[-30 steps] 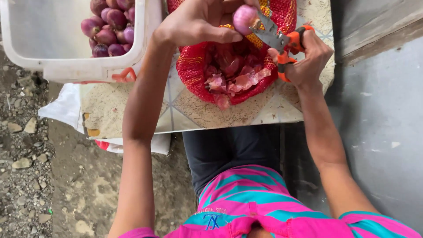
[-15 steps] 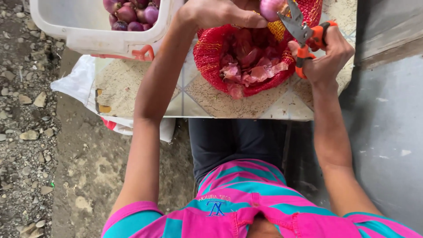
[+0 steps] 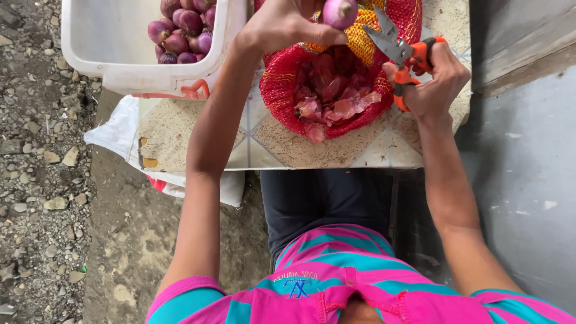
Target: A person uses scissors to trim the roots and tops of small red onions before peeling the outer skin by hand and placing them in a plastic bin.
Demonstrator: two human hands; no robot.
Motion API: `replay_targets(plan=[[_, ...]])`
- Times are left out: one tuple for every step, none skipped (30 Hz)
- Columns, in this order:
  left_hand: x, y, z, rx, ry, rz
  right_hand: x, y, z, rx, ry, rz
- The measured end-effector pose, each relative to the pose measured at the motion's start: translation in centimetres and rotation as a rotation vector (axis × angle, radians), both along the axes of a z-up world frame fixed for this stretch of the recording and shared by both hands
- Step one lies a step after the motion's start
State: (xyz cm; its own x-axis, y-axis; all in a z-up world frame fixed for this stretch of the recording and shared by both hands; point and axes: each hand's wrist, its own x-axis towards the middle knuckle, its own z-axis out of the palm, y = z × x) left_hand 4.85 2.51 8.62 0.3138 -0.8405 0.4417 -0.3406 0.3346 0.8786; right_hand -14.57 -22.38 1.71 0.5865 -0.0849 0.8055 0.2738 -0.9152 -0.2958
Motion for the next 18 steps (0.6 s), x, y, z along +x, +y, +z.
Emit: replay_targets(plan=[[-0.5, 0.0, 0.8, 0.001, -0.002, -0.002, 0.0, 0.1, 0.1, 0.001, -0.002, -0.002], [-0.9, 0.0, 1.5, 0.002, -0.007, -0.091, 0.0, 0.1, 0.2, -0.009, -0.004, -0.010], [-1.4, -0.1, 2.3, 0.003, -0.013, -0.182, 0.0, 0.2, 0.4, -0.020, -0.006, -0.020], [-0.9, -0.2, 1.4, 0.005, -0.015, -0.185, 0.1, 0.2, 0.4, -0.018, -0.007, -0.023], [-0.5, -0.5, 0.5, -0.009, 0.036, -0.173, 0.1, 0.1, 0.4, -0.066, -0.008, -0.047], [-0.1, -0.7, -0.5, -0.022, 0.087, -0.161, 0.1, 0.0, 0.4, -0.113, -0.009, -0.071], [-0.3, -0.6, 0.0, -0.024, 0.085, -0.168, -0.1, 0.1, 0.5, -0.115, -0.010, -0.078], [-0.5, -0.5, 0.5, 0.011, 0.113, -0.196, -0.2, 0.2, 0.7, -0.122, 0.006, -0.088], [-0.7, -0.4, 1.0, 0.045, 0.141, -0.220, -0.3, 0.3, 0.8, -0.130, 0.022, -0.095], [-1.0, -0.4, 1.4, 0.043, 0.140, -0.224, -0.3, 0.2, 0.7, -0.132, 0.022, -0.098], [-1.2, -0.2, 1.9, 0.065, 0.124, -0.223, -0.2, 0.2, 0.5, -0.140, 0.016, -0.107], [-1.4, -0.1, 2.4, 0.088, 0.108, -0.222, 0.0, 0.2, 0.3, -0.147, 0.010, -0.116], [-1.3, 0.0, 2.4, 0.088, 0.109, -0.221, 0.1, -0.2, -0.1, -0.147, 0.010, -0.114], [-1.2, 0.0, 2.4, 0.106, 0.114, -0.231, 0.3, -0.6, -0.6, -0.182, 0.015, -0.142], [-1.2, 0.0, 2.2, 0.124, 0.123, -0.242, 0.2, -0.9, -1.2, -0.217, 0.022, -0.171], [-1.2, 0.0, 1.9, 0.124, 0.128, -0.243, 0.1, -0.7, -0.9, -0.217, 0.027, -0.171], [-1.1, 0.0, 1.6, 0.133, 0.143, -0.244, 0.0, -0.6, -0.7, -0.216, 0.030, -0.173], [-1.0, -0.1, 1.4, 0.141, 0.159, -0.244, -0.1, -0.5, -0.4, -0.215, 0.034, -0.175]])
